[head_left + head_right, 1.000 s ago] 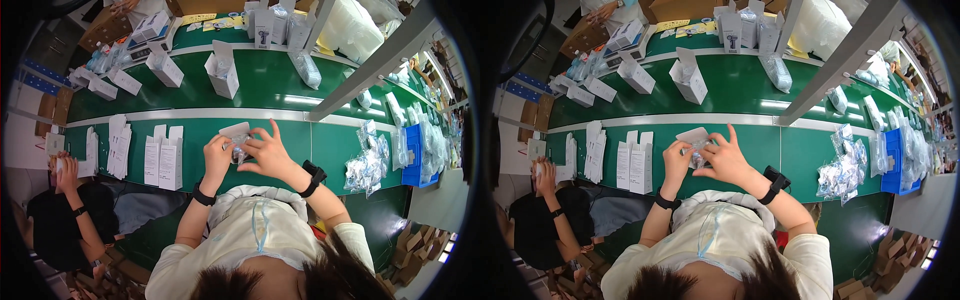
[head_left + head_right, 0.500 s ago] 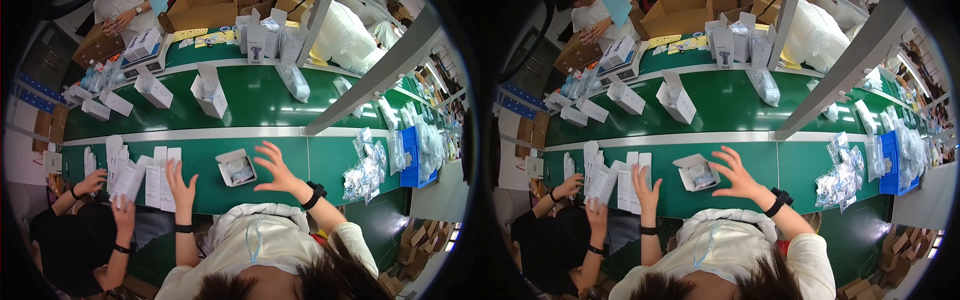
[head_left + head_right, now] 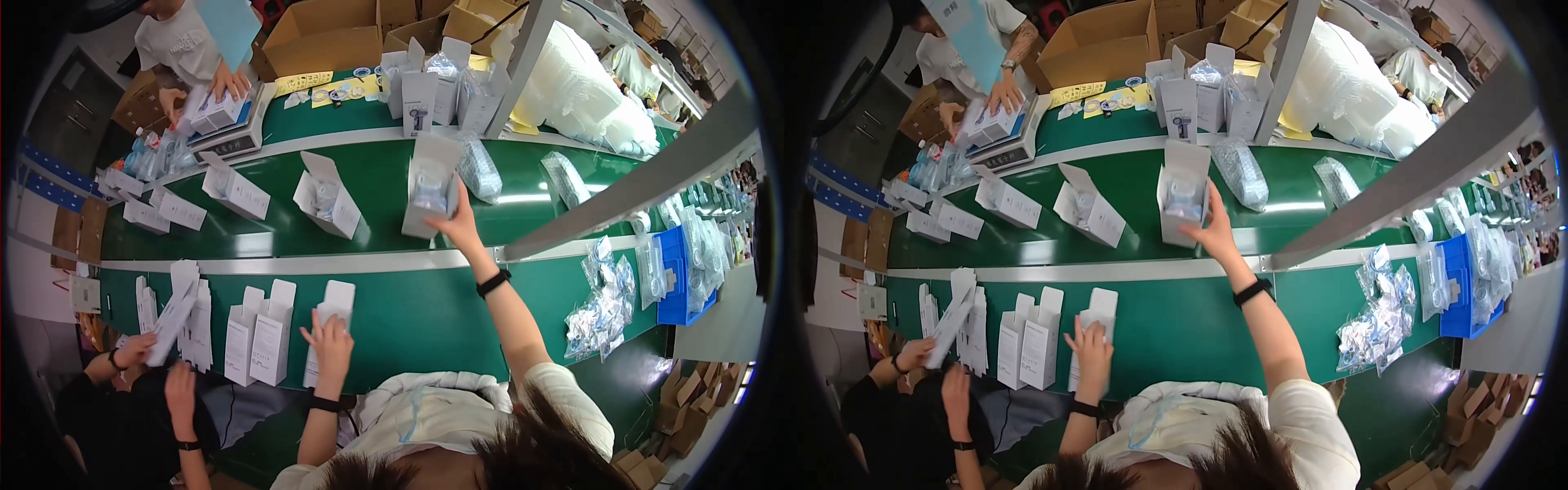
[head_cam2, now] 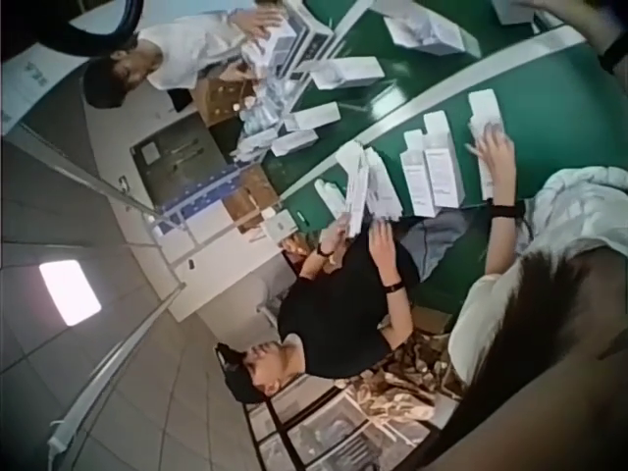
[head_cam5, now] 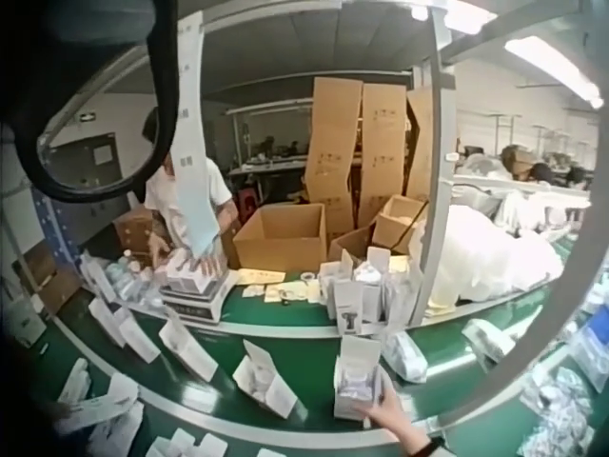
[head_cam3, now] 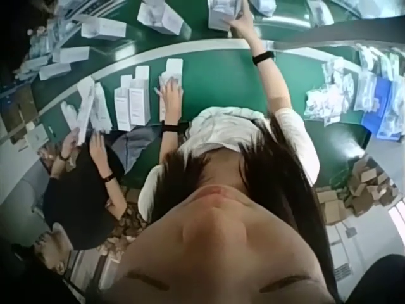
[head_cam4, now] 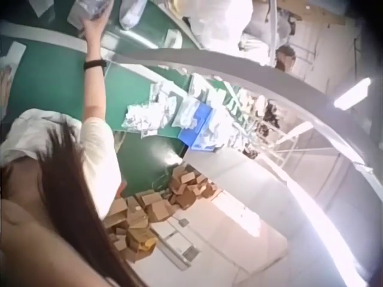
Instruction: Packing electronic components into plastic bags and placing them into cardboard boxes on an assembly line.
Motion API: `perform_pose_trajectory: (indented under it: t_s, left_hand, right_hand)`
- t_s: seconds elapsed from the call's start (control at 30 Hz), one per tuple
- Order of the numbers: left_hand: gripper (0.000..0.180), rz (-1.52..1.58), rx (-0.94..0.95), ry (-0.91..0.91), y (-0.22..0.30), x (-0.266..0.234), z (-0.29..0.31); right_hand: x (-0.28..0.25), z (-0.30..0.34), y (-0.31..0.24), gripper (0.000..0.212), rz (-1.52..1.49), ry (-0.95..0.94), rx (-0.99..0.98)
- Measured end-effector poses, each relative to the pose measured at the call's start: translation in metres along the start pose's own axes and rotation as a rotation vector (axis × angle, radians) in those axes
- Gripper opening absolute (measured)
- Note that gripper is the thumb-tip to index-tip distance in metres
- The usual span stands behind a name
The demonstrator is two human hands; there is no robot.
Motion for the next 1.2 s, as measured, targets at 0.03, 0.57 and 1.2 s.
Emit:
perform_pose_trajectory:
  t_s: [0.03,0.57,1.2]
  left_hand:
    - [0.051,0.082,-0.021,0.02,0.016,0.001,-0.011]
    - [0.085,0.895,-0.589,-0.478,-0.001,0.066,-0.021]
    - [0.068,1.03,-0.213,-0.092,0.122,-0.057,-0.086]
  right_hand:
    - [-0.002,-0.019,0.007,0.099,0.068,0.018,-0.046]
    - [-0.081,-0.136,0.068,0.083,1.352,0.335,0.302]
    - [-0.039,0.131,-0.126,0.075,0.011,0.613,-0.191]
Point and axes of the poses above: each hand's wrist, its own z-axis away from the middle knuckle, its own x-axis out of the palm, y = z × x, the point moved 7 cm from there along -z, towards the middle knuckle, and after that the axes turned 12 degrees about y, right-handed, at the moved point
